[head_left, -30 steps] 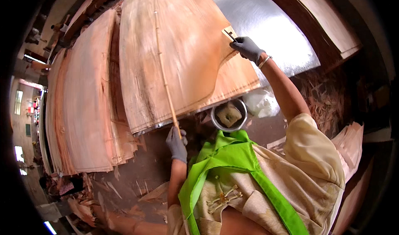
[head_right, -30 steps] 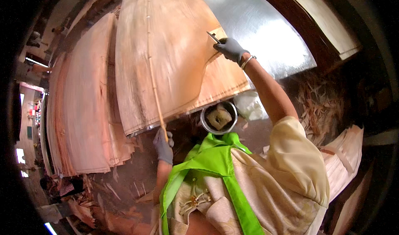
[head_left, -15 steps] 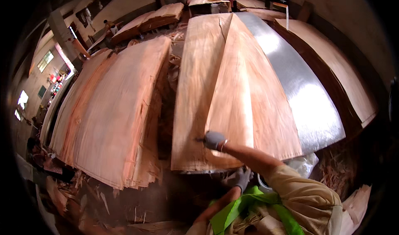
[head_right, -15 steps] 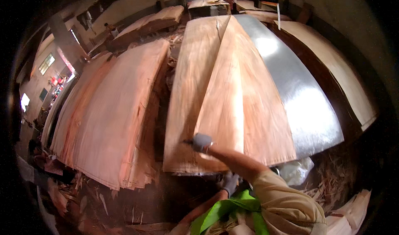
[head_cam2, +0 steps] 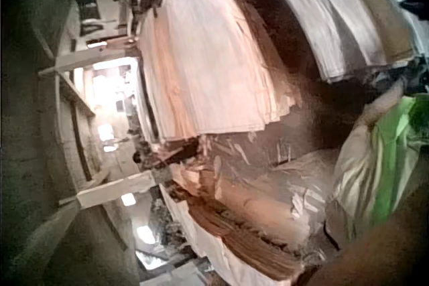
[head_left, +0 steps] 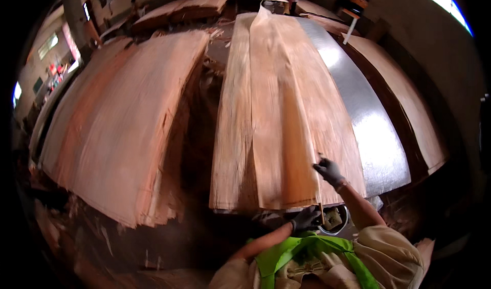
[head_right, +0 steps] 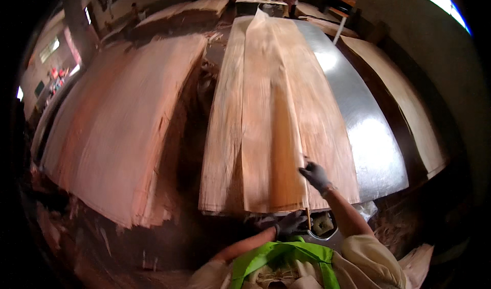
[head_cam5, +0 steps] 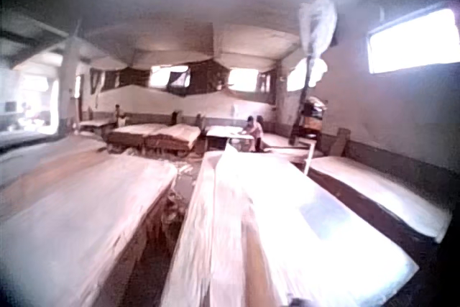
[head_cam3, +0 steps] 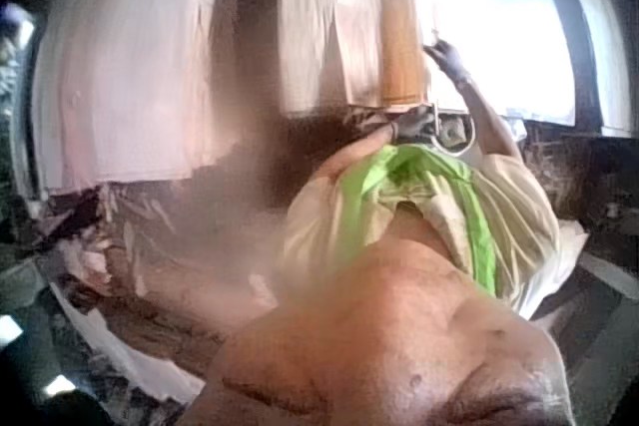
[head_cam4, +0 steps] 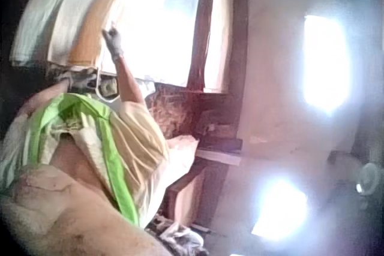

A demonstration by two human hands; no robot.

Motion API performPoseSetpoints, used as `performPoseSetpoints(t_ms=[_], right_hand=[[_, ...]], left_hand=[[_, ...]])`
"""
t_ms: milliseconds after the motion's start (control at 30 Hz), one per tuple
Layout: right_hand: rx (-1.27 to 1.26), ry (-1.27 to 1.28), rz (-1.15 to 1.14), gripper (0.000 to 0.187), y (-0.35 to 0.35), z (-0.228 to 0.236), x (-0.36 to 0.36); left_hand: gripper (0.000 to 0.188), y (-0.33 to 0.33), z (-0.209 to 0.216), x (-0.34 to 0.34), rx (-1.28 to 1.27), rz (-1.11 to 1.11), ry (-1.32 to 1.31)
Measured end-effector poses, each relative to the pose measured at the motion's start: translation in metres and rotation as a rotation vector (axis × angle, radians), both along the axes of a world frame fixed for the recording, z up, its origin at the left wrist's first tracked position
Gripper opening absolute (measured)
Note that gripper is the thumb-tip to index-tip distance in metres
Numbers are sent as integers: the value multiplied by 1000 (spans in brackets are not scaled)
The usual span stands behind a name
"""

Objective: The person handles large wood veneers, pulling them from a stack, laying them across a workbench, and using a small blade to trim edges and remove imperfections before restacking them.

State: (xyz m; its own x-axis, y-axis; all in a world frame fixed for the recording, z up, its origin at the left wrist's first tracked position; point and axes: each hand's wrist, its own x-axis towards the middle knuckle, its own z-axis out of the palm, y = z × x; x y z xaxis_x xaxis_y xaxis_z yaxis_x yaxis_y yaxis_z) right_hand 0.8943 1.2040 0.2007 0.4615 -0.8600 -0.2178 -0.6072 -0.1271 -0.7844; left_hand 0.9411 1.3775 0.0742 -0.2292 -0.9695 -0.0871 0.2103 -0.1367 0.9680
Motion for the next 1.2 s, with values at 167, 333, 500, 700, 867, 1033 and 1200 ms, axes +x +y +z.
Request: performPoseSetpoints(t_ms=[167,333,500,700,867,1033,1200], right_hand=[[21,171,94,33,49,-14,-55],[230,77,-153,19,40,26,-57],[220,25,-148,26,9,112,-63],[111,100,-137,28,-78,185,-75],[-147,107,-73,28,-152,216,-70],[-181,70,-77,31,-168,246,-85],[-293,-34,-255,26,-154,232,-142]], left_hand=[[21,-10,41,2,145,-101,30],[29,1,66,19,8,-140,301],[45,49,45,72,205,64,726],[66,94,7,152,259,641,1214],[50,61,-25,219,140,1054,1432],[43,43,-51,254,-82,1167,1422],[44,59,-60,247,11,1278,1356]])
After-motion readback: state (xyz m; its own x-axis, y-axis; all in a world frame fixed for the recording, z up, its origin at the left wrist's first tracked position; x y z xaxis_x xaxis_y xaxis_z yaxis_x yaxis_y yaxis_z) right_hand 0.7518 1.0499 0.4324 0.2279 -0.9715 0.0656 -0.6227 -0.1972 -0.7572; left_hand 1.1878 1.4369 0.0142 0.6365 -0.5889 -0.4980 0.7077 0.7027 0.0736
